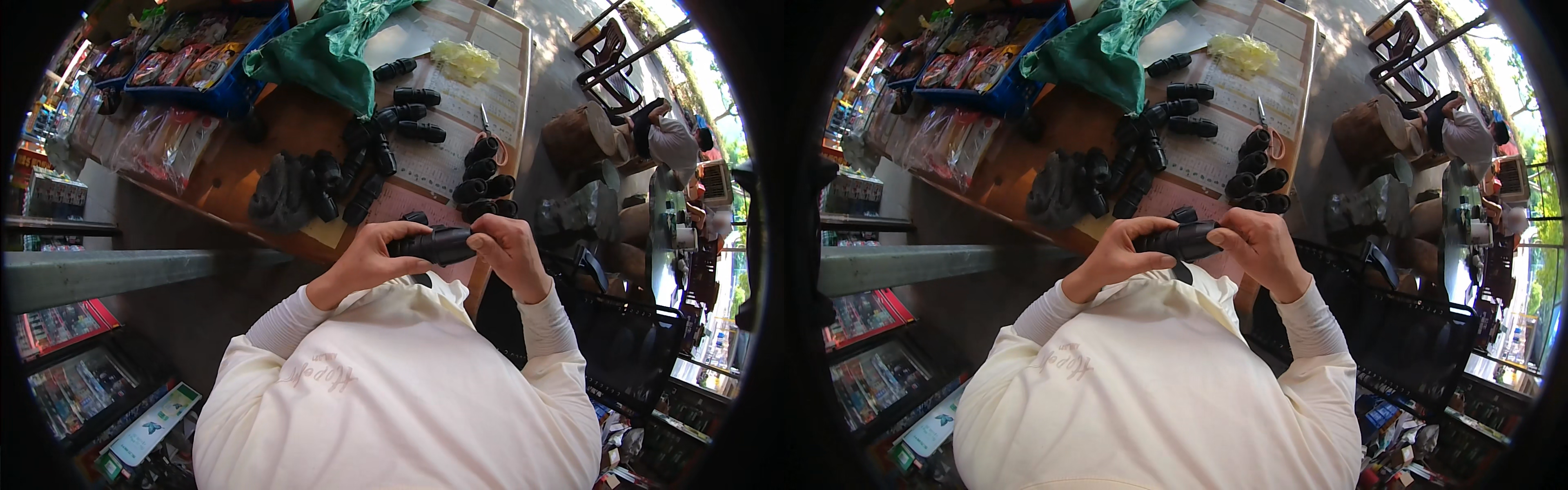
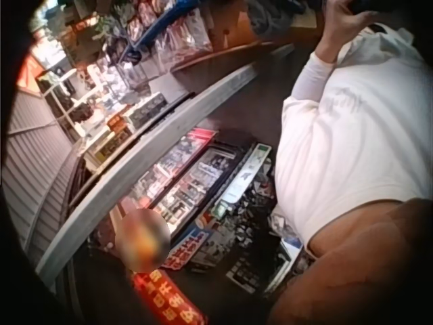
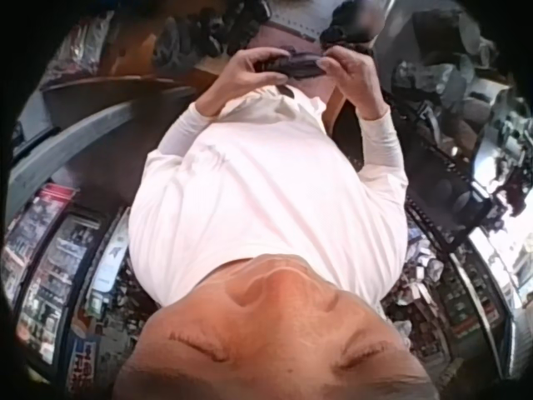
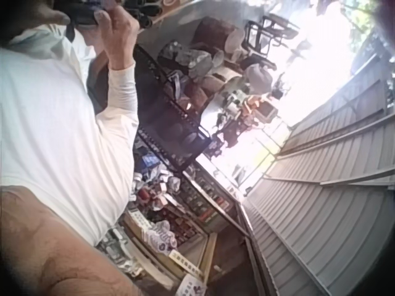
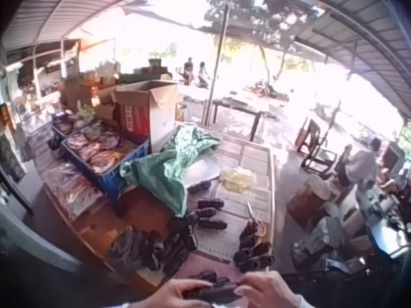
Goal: The person repeatedly picks up black plastic pipe fittings from a table, joins two pieces together by hand, and places the assembled unit back on the table. The process is repeated multiple times with different fittings.
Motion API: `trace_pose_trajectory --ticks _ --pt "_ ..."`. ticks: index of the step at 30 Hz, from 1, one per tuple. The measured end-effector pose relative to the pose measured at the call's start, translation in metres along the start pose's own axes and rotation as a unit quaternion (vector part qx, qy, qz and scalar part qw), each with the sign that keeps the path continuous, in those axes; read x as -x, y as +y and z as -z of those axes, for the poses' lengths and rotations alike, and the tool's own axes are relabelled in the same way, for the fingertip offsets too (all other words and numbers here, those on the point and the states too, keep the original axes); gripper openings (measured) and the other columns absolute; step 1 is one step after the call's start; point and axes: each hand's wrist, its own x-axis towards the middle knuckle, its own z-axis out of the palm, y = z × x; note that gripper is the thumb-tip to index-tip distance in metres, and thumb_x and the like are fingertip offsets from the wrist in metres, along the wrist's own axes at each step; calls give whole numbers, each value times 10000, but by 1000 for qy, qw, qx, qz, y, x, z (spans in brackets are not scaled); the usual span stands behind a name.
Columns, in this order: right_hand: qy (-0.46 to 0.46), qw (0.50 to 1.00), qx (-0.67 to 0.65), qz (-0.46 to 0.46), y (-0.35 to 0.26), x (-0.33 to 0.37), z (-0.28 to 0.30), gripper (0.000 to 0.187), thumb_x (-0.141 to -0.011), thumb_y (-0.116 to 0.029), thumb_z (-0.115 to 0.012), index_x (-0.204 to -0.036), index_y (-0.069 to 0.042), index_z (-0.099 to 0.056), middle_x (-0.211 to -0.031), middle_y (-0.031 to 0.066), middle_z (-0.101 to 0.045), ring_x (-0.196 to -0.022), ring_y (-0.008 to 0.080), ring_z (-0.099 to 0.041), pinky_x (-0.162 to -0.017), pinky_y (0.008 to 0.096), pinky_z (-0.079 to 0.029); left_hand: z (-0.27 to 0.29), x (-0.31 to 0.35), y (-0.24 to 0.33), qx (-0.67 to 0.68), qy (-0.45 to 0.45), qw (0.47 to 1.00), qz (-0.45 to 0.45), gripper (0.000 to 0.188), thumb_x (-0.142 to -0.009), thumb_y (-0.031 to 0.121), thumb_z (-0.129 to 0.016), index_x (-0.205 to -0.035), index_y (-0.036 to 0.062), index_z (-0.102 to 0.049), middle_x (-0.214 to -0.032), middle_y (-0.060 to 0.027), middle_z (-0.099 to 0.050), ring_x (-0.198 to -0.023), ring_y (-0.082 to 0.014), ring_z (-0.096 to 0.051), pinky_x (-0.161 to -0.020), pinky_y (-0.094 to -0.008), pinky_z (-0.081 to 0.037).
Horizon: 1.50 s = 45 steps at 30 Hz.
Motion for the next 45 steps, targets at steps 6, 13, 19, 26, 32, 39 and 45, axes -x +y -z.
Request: trace_pose_trajectory --ticks 6,13,19,26,32,39,45 --pt "13 998 -37 55 -19 -1 2 210 -833 -151 -671 -1006 -32 -672 -756 91 -646 -748 190 -647 -663 292 -523 3 -2 1 1 -8 1000 10 467 -745 90 -785 -1167 -33 -627 -944 -49 -662 -811 -67 -595 -728 -196 -484" --pt "119 976 81 162 -15 -5 -7 204 -860 -253 -672 -922 -59 -681 -768 62 -647 -664 216 -608 -597 333 -484 2 -5 -1 3 -3 1000 -13 724 -730 117 -796 -1371 21 -473 -1050 -97 -655 -948 -102 -599 -842 -236 -468" --pt "44 992 84 82 -14 -2 3 295 -761 -148 -712 -1035 -53 -655 -848 84 -658 -736 234 -624 -665 342 -505 2 -5 1 1 -10 1000 9 831 -723 107 -796 -1438 36 -377 -1021 -107 -666 -918 -116 -616 -849 -241 -469" --pt "127 984 56 111 -23 -6 -8 252 -748 -235 -699 -916 -47 -699 -796 96 -654 -769 258 -624 -711 378 -499 1 -4 3 16 -25 999 10 878 -721 110 -799 -1457 24 -329 -1003 -123 -675 -902 -121 -629 -854 -238 -472" --pt "87 989 76 95 -4 -2 -6 226 -773 -204 -714 -945 -59 -685 -847 90 -666 -841 264 -622 -773 396 -485 2 -6 2 7 -33 999 2 874 -727 110 -793 -1459 27 -323 -999 -122 -677 -898 -124 -635 -839 -238 -478" --pt "25 993 102 49 4 -2 2 230 -802 -220 -679 -974 -67 -674 -898 92 -676 -891 278 -629 -811 385 -472 1 -7 3 2 -35 999 4 866 -721 98 -787 -1454 28 -331 -992 -124 -676 -892 -130 -636 -838 -245 -479" --pt "-18 993 117 10 2 -4 4 303 -760 -245 -712 -1003 -65 -680 -916 99 -677 -849 270 -625 -774 369 -478 1 -6 4 -20 -40 999 6 879 -711 114 -797 -1453 28 -334 -994 -130 -675 -916 -140 -632 -865 -250 -469"
